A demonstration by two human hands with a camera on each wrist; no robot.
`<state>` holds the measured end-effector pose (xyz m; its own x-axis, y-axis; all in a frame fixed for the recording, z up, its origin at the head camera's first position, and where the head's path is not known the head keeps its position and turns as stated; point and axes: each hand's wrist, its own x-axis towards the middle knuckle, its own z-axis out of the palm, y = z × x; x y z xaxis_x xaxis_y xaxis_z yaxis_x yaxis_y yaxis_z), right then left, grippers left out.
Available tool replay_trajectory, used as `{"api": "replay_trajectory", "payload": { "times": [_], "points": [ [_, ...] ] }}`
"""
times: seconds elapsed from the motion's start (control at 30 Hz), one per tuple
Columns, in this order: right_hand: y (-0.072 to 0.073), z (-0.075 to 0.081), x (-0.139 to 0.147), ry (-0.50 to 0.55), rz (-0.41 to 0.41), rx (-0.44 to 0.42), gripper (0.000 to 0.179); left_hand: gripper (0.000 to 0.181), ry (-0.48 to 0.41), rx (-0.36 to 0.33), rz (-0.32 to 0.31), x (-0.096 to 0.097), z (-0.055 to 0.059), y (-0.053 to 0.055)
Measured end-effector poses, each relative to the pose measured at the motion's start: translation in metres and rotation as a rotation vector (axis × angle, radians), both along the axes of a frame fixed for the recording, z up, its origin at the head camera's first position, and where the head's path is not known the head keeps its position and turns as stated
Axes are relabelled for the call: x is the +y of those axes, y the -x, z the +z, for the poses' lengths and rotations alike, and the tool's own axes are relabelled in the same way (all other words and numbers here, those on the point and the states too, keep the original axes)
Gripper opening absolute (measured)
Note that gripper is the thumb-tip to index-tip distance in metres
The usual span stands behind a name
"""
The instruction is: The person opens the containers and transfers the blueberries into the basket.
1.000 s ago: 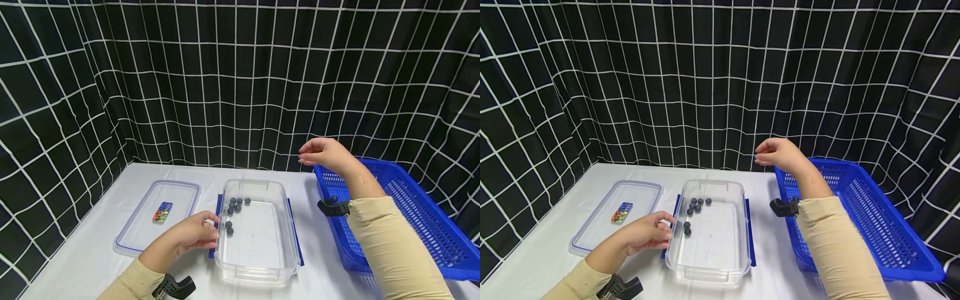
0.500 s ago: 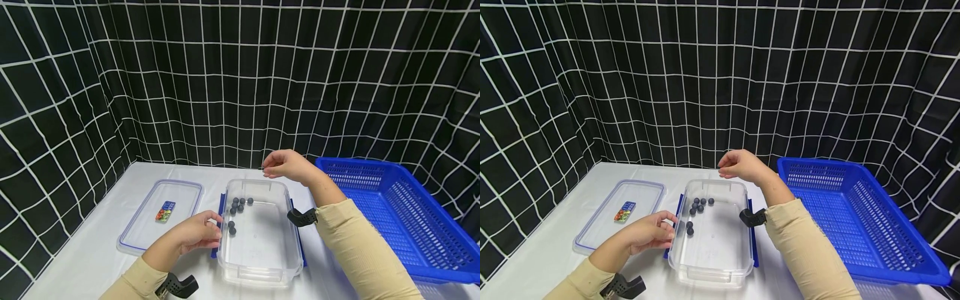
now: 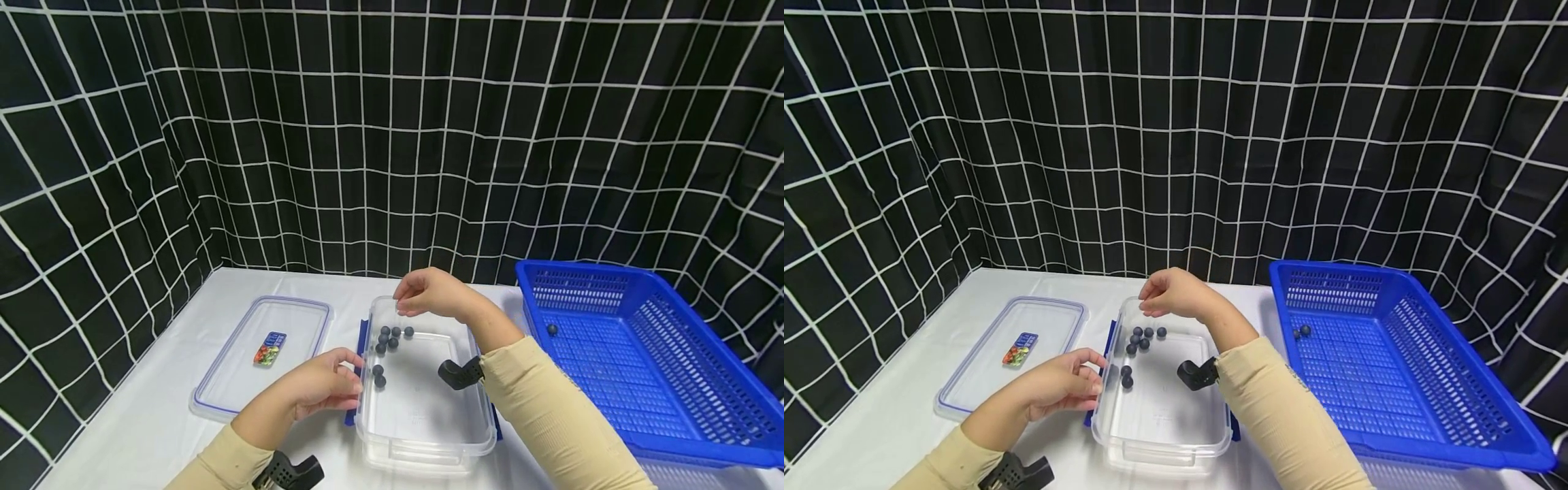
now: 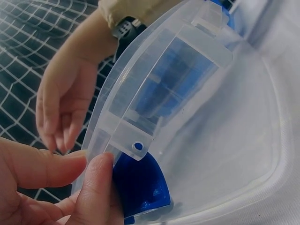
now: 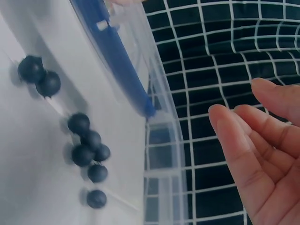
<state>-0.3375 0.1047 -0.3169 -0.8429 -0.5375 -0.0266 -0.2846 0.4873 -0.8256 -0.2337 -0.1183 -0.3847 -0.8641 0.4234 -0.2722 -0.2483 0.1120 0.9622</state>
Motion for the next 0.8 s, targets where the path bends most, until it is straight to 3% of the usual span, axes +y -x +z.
{"api": "replay_trajectory", "payload": {
  "times": [0.53, 0.8],
  "points": [
    [-0.004, -0.032, -0.022, -0.070, -0.014, -0.050, 0.008, 0.042, 0.004, 0.006, -0.004, 0.000, 0.001, -0.001],
    [0.000, -0.047, -0.027, -0.166, 0.057, -0.091, 0.013, 0.042, -0.006, 0.004, -0.002, 0.000, 0.000, -0.001]
  ]
}}
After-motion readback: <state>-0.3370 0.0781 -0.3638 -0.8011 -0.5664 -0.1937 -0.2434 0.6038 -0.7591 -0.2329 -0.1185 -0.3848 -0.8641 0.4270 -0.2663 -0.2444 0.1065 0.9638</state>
